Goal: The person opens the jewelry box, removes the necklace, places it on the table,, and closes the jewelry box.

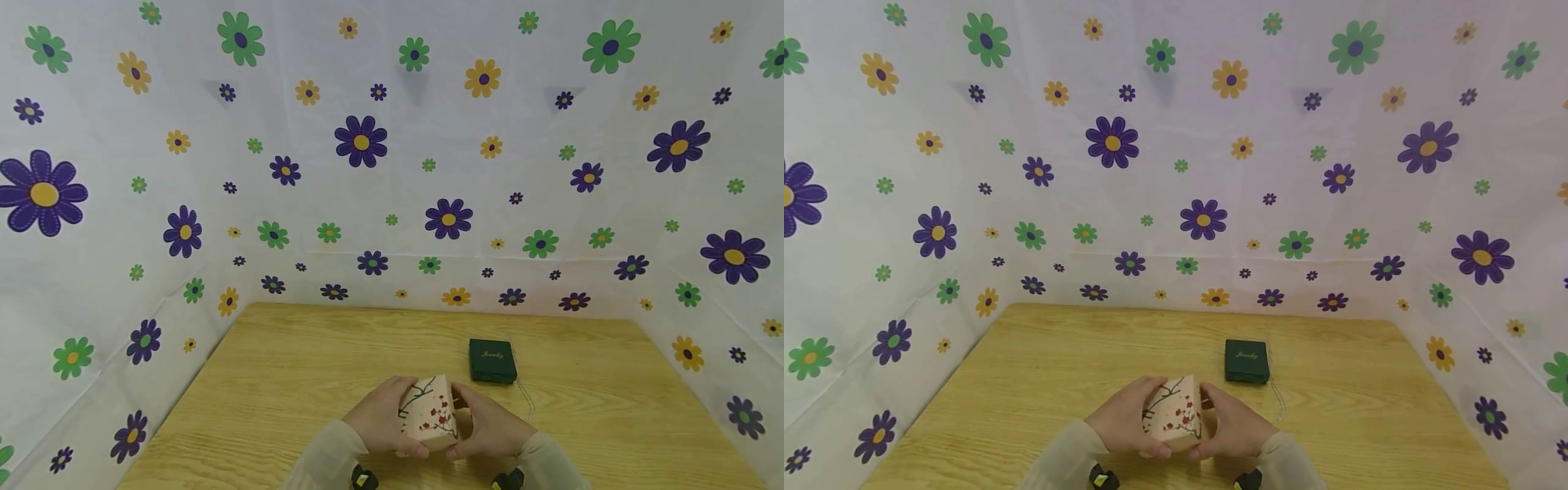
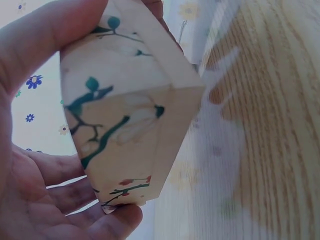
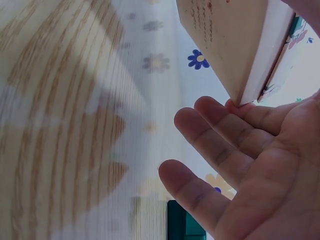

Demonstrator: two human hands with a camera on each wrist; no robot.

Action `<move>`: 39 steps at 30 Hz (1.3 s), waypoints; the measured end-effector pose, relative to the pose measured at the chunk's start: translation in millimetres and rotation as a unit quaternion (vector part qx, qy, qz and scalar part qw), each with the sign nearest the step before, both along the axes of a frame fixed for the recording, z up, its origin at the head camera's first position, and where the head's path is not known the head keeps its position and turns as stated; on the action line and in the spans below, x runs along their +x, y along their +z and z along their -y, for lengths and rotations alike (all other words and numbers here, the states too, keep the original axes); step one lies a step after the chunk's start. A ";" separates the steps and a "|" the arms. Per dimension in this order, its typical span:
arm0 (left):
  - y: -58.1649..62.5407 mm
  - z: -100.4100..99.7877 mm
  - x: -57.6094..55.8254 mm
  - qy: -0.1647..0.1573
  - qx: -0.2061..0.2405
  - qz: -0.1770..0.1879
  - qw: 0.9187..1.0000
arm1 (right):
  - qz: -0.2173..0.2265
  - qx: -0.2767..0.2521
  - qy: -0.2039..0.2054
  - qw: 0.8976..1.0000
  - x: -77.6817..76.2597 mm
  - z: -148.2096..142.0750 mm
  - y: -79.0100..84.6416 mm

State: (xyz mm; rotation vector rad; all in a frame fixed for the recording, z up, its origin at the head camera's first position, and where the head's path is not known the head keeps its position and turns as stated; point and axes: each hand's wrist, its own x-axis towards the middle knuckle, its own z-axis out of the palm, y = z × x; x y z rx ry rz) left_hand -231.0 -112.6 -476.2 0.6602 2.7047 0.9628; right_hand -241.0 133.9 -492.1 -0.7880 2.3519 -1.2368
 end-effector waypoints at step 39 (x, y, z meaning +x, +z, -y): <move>-1.1 3.6 -2.1 0.003 0.016 0.008 1.000 | 0.035 -0.029 0.021 0.999 0.6 -2.1 3.3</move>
